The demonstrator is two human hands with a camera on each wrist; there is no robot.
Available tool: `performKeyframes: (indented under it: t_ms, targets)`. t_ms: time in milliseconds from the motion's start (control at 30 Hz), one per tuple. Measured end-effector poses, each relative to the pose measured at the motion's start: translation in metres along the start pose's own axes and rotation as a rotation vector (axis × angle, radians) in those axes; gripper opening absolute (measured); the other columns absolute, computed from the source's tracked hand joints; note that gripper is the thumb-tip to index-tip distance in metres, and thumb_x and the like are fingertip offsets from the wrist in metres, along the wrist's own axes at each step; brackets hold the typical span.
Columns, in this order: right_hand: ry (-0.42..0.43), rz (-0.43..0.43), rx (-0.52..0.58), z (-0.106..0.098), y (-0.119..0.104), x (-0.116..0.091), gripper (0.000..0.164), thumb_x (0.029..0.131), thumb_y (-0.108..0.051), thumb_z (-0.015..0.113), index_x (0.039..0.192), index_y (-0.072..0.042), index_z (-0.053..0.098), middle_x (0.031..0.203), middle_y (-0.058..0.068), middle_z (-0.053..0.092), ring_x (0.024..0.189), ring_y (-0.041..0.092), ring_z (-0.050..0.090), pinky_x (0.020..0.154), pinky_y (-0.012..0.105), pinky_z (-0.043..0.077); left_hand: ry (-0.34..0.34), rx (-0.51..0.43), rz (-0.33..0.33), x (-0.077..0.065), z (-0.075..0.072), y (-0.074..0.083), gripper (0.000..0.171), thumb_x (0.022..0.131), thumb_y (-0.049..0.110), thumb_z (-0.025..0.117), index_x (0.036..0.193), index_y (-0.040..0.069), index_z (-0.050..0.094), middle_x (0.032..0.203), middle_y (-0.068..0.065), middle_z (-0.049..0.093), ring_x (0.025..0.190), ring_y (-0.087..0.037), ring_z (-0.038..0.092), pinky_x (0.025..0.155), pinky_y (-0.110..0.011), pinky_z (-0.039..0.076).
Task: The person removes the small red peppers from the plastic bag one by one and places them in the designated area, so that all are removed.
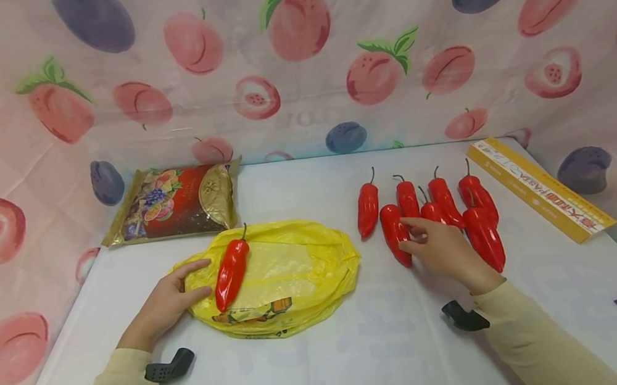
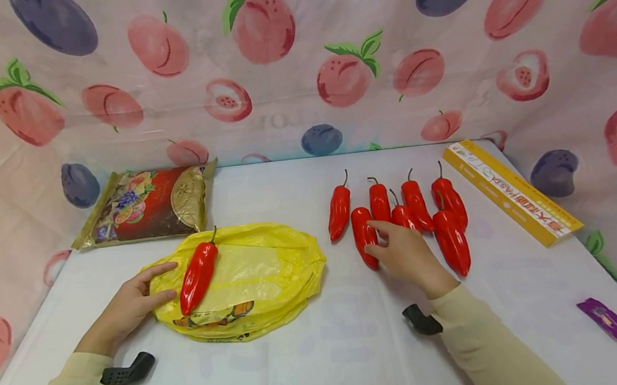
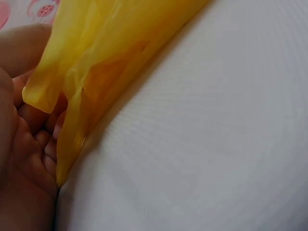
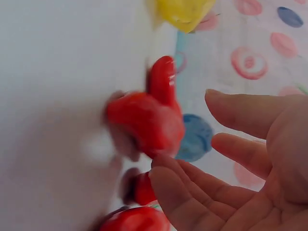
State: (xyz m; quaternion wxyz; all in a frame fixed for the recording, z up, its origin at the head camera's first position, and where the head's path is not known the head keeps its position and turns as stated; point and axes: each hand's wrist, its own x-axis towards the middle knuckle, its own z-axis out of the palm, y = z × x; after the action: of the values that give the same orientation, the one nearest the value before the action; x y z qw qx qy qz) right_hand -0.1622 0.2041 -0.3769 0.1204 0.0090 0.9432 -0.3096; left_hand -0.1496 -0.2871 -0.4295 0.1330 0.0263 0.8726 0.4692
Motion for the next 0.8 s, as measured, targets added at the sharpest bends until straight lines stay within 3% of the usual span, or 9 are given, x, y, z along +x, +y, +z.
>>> performKeyframes:
  t_ms: [167, 267, 333, 400, 533, 567, 667, 800]
  targets:
    - [-0.002, -0.023, 0.005, -0.004, -0.015, -0.008, 0.067, 0.093, -0.032, 0.071, 0.151, -0.012, 0.046, 0.116, 0.016, 0.065, 0.103, 0.034, 0.059, 0.066, 0.032, 0.058, 0.003, 0.004, 0.002, -0.001, -0.001, 0.001, 0.062, 0.093, 0.03, 0.071, 0.146, 0.008, 0.049, 0.155, -0.024, 0.034, 0.142, -0.046, 0.026, 0.111, -0.067, 0.024]
    - [0.002, -0.08, -0.005, 0.001, -0.027, -0.011, 0.064, 0.092, -0.031, 0.072, 0.15, -0.012, 0.049, 0.093, 0.012, 0.068, 0.083, 0.027, 0.06, 0.061, 0.029, 0.055, 0.004, 0.0, 0.002, -0.001, 0.0, 0.001, 0.062, 0.093, 0.03, 0.071, 0.146, 0.008, 0.049, 0.155, -0.025, 0.034, 0.142, -0.046, 0.026, 0.111, -0.067, 0.024]
    - [0.014, -0.145, -0.013, 0.007, -0.037, -0.011, 0.061, 0.092, -0.03, 0.073, 0.147, -0.012, 0.053, 0.089, 0.01, 0.068, 0.08, 0.026, 0.061, 0.061, 0.029, 0.055, 0.002, -0.001, -0.003, -0.001, 0.0, 0.001, 0.062, 0.093, 0.03, 0.072, 0.147, 0.008, 0.049, 0.155, -0.024, 0.034, 0.142, -0.046, 0.026, 0.111, -0.067, 0.024]
    - [0.014, -0.206, -0.009, 0.017, -0.047, -0.011, 0.059, 0.091, -0.029, 0.074, 0.145, -0.013, 0.055, 0.094, 0.012, 0.07, 0.084, 0.027, 0.064, 0.062, 0.029, 0.057, 0.0, 0.005, -0.011, -0.001, 0.0, 0.001, 0.063, 0.093, 0.032, 0.072, 0.147, 0.009, 0.049, 0.155, -0.024, 0.033, 0.142, -0.046, 0.026, 0.111, -0.068, 0.024]
    - [-0.031, -0.28, 0.04, 0.038, -0.074, -0.009, 0.054, 0.092, -0.028, 0.073, 0.143, -0.015, 0.058, 0.124, 0.014, 0.067, 0.107, 0.032, 0.064, 0.068, 0.029, 0.059, 0.001, 0.012, -0.017, 0.0, 0.0, 0.0, 0.064, 0.093, 0.034, 0.072, 0.147, 0.01, 0.049, 0.156, -0.023, 0.033, 0.143, -0.046, 0.024, 0.111, -0.069, 0.023]
    - [-0.048, -0.292, 0.049, 0.044, -0.081, -0.008, 0.054, 0.092, -0.028, 0.073, 0.143, -0.016, 0.058, 0.127, 0.013, 0.067, 0.105, 0.03, 0.065, 0.067, 0.028, 0.058, 0.003, 0.009, -0.015, 0.0, -0.001, 0.0, 0.064, 0.093, 0.034, 0.072, 0.147, 0.01, 0.049, 0.156, -0.023, 0.033, 0.143, -0.046, 0.025, 0.111, -0.069, 0.022]
    - [-0.099, -0.343, 0.064, 0.061, -0.102, -0.004, 0.052, 0.093, -0.028, 0.072, 0.143, -0.017, 0.058, 0.121, 0.011, 0.07, 0.109, 0.029, 0.064, 0.067, 0.027, 0.057, 0.003, -0.004, -0.005, 0.001, 0.0, -0.001, 0.063, 0.093, 0.032, 0.072, 0.147, 0.01, 0.049, 0.156, -0.023, 0.034, 0.143, -0.045, 0.025, 0.111, -0.068, 0.023]
    - [-0.171, -0.436, 0.055, 0.084, -0.128, 0.003, 0.053, 0.095, -0.029, 0.07, 0.144, -0.015, 0.057, 0.107, 0.007, 0.074, 0.117, 0.029, 0.062, 0.078, 0.031, 0.056, 0.006, -0.007, -0.004, 0.001, 0.0, -0.002, 0.062, 0.093, 0.031, 0.071, 0.147, 0.01, 0.049, 0.156, -0.023, 0.034, 0.142, -0.045, 0.027, 0.111, -0.067, 0.025]
